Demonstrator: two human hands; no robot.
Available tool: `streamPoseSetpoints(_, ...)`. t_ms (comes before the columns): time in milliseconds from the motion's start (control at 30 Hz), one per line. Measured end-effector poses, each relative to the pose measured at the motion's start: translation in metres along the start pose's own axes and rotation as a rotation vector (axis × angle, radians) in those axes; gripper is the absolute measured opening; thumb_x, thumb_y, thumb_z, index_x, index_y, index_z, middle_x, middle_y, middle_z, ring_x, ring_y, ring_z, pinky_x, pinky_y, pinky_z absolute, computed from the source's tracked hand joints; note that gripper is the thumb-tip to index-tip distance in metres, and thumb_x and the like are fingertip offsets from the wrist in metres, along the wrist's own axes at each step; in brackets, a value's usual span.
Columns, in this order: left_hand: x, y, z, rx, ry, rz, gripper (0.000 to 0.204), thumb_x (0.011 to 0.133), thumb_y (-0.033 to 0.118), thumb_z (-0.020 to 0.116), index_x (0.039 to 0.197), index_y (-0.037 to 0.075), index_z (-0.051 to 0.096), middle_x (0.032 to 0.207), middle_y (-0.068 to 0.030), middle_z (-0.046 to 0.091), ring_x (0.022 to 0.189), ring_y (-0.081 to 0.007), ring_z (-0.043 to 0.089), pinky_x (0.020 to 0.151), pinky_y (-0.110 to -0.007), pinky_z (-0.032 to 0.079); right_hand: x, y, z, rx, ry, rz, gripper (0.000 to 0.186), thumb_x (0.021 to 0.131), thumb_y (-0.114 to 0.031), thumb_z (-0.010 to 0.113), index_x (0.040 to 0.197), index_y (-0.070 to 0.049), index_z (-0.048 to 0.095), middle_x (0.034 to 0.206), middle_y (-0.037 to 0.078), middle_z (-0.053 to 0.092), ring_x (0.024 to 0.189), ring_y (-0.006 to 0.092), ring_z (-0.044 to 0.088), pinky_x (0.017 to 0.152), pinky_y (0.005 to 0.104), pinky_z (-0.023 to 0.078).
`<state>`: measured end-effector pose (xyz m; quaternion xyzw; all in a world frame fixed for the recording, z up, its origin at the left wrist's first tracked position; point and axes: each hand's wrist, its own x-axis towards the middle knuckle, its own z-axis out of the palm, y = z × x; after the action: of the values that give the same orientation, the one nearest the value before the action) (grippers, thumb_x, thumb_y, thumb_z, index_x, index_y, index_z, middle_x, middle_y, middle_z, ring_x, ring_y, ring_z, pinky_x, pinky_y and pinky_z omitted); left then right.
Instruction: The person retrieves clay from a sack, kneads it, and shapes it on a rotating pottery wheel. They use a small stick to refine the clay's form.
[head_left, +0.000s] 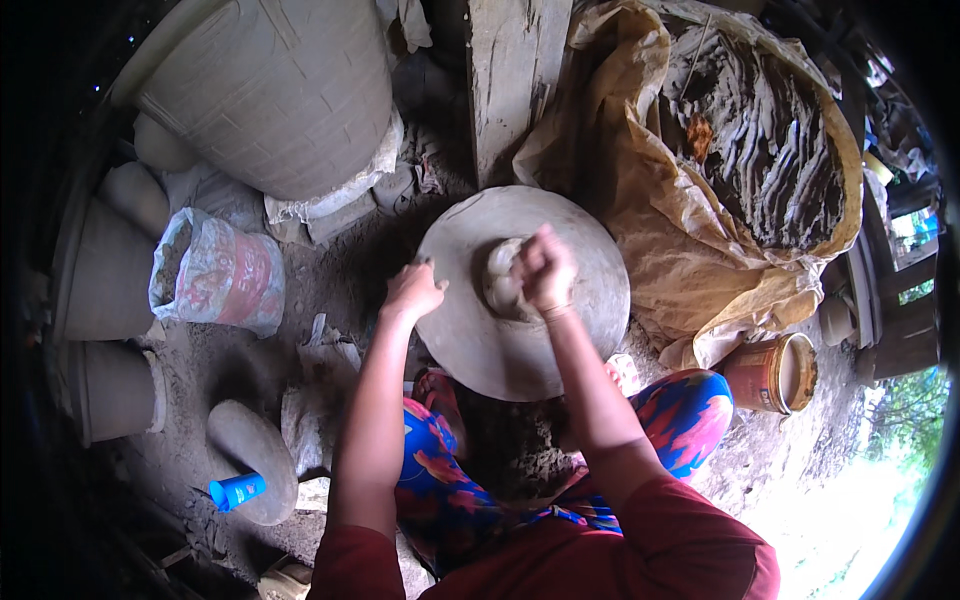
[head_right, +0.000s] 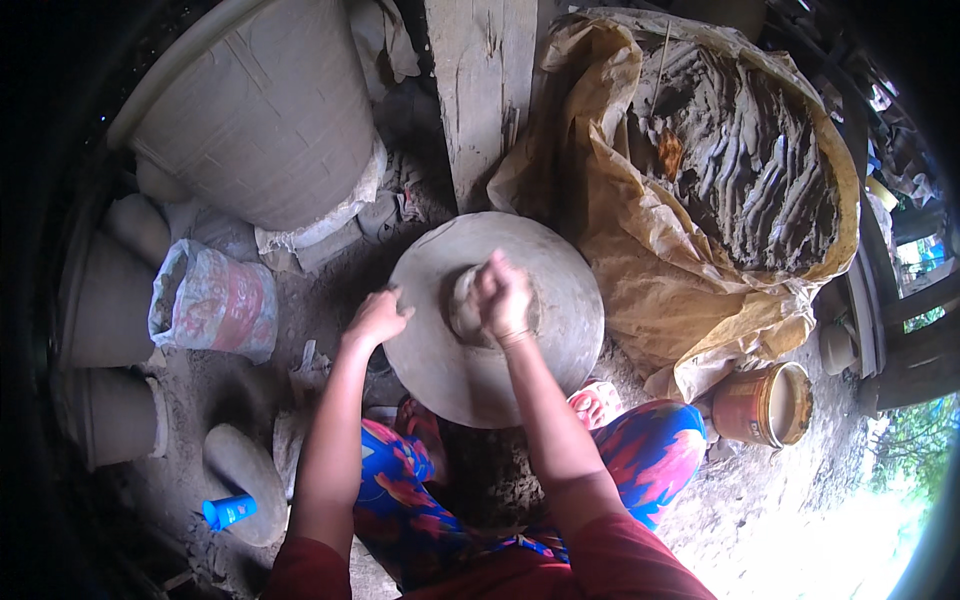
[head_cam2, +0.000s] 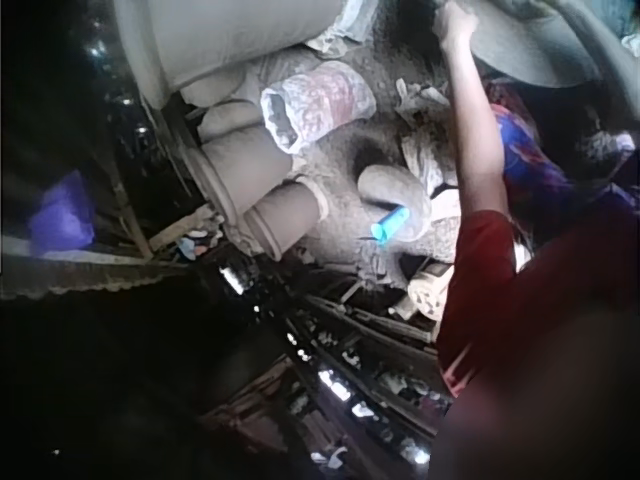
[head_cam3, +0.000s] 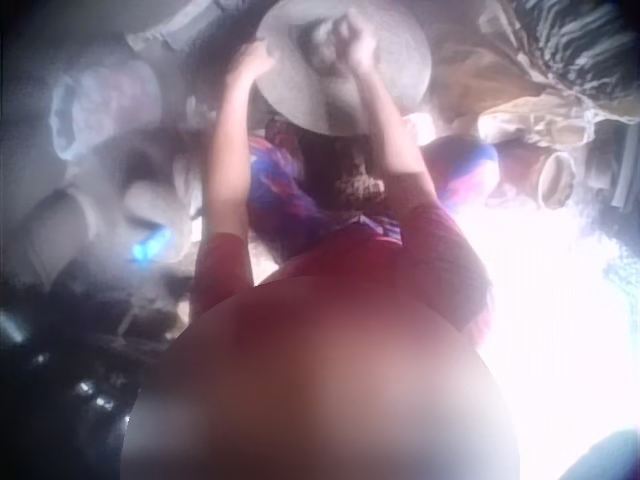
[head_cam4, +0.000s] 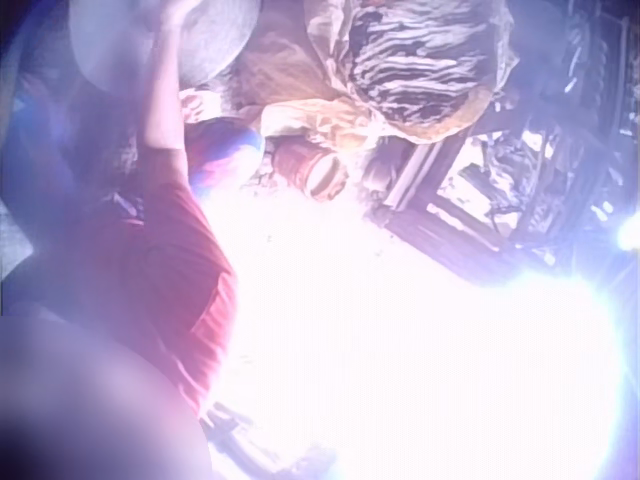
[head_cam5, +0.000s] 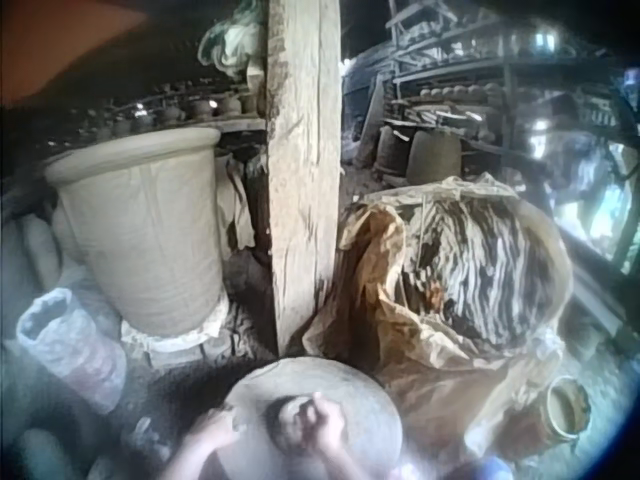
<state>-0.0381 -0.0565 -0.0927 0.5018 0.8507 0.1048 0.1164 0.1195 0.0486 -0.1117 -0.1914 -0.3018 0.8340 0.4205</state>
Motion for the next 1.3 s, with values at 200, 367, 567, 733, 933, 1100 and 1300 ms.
streamPoseSetpoints(200,0.002,0.001,-0.003,-0.041,-0.064,-0.205,0.031,0.075,0.029,0.056,0.085,-0.001,0.06,0.09,-0.022,0.057,0.087,-0.0347,0.056,0.076,-0.04,0.045,-0.004,0.003,-0.004,-0.098,0.103,0.189,0.051,0.085,-0.039,0.039,0.044,-0.012,0.025,0.037,0.0,0.02,0.03,0.0122,0.019,0.031,0.027,0.018)
streamPoseSetpoints(367,0.0,0.004,-0.006,-0.003,-0.141,-0.158,0.03,0.075,0.027,0.057,0.083,-0.001,0.06,0.089,-0.0217,0.058,0.085,-0.0348,0.056,0.074,-0.04,0.045,-0.001,0.009,-0.003,-0.096,-0.016,0.083,0.05,0.085,-0.037,0.038,0.044,-0.012,0.026,0.037,0.0,0.023,0.03,0.0122,0.021,0.031,0.0272,0.018)
streamPoseSetpoints(567,0.001,0.004,-0.005,-0.059,-0.046,-0.128,0.033,0.074,0.027,0.057,0.089,-0.002,0.058,0.089,-0.0229,0.057,0.086,-0.0353,0.055,0.076,-0.04,0.045,-0.005,0.008,-0.007,-0.145,0.067,0.161,0.051,0.085,-0.037,0.039,0.043,-0.011,0.026,0.036,0.001,0.022,0.027,0.0126,0.019,0.03,0.0269,0.017)
streamPoseSetpoints(733,0.0,0.003,-0.002,-0.061,-0.177,-0.283,0.031,0.074,0.028,0.057,0.087,-0.001,0.059,0.089,-0.0227,0.057,0.087,-0.035,0.056,0.076,-0.04,0.045,-0.003,0.003,-0.009,-0.049,-0.07,-0.091,0.05,0.086,-0.036,0.039,0.044,-0.011,0.027,0.038,0.001,0.024,0.03,0.0123,0.022,0.032,0.0258,0.02)
streamPoseSetpoints(933,0.001,0.003,-0.006,0.032,-0.298,-0.169,0.031,0.074,0.027,0.057,0.089,0.0,0.059,0.09,-0.0222,0.058,0.087,-0.0347,0.056,0.075,-0.039,0.045,-0.006,0.0,-0.007,-0.14,0.076,0.07,0.052,0.087,-0.032,0.039,0.042,-0.011,0.026,0.036,0.001,0.025,0.029,0.012,0.022,0.031,0.0259,0.019)
streamPoseSetpoints(1100,0.0,0.0,-0.004,-0.04,-0.122,-0.182,0.034,0.074,0.027,0.057,0.093,-0.001,0.058,0.093,-0.0227,0.057,0.089,-0.035,0.055,0.077,-0.039,0.045,-0.008,0.004,-0.009,-0.085,-0.064,-0.033,0.052,0.086,-0.036,0.039,0.043,-0.011,0.026,0.036,0.001,0.025,0.029,0.0118,0.022,0.032,0.0264,0.018)
streamPoseSetpoints(1300,0.002,-0.005,-0.002,0.023,-0.306,-0.067,0.033,0.076,0.029,0.054,0.08,-0.003,0.061,0.086,-0.0224,0.058,0.083,-0.0344,0.057,0.074,-0.04,0.045,-0.007,0.006,-0.007,-0.241,-0.033,0.053,0.053,0.086,-0.036,0.04,0.042,-0.011,0.026,0.035,0.0,0.024,0.028,0.0114,0.022,0.03,0.026,0.018)
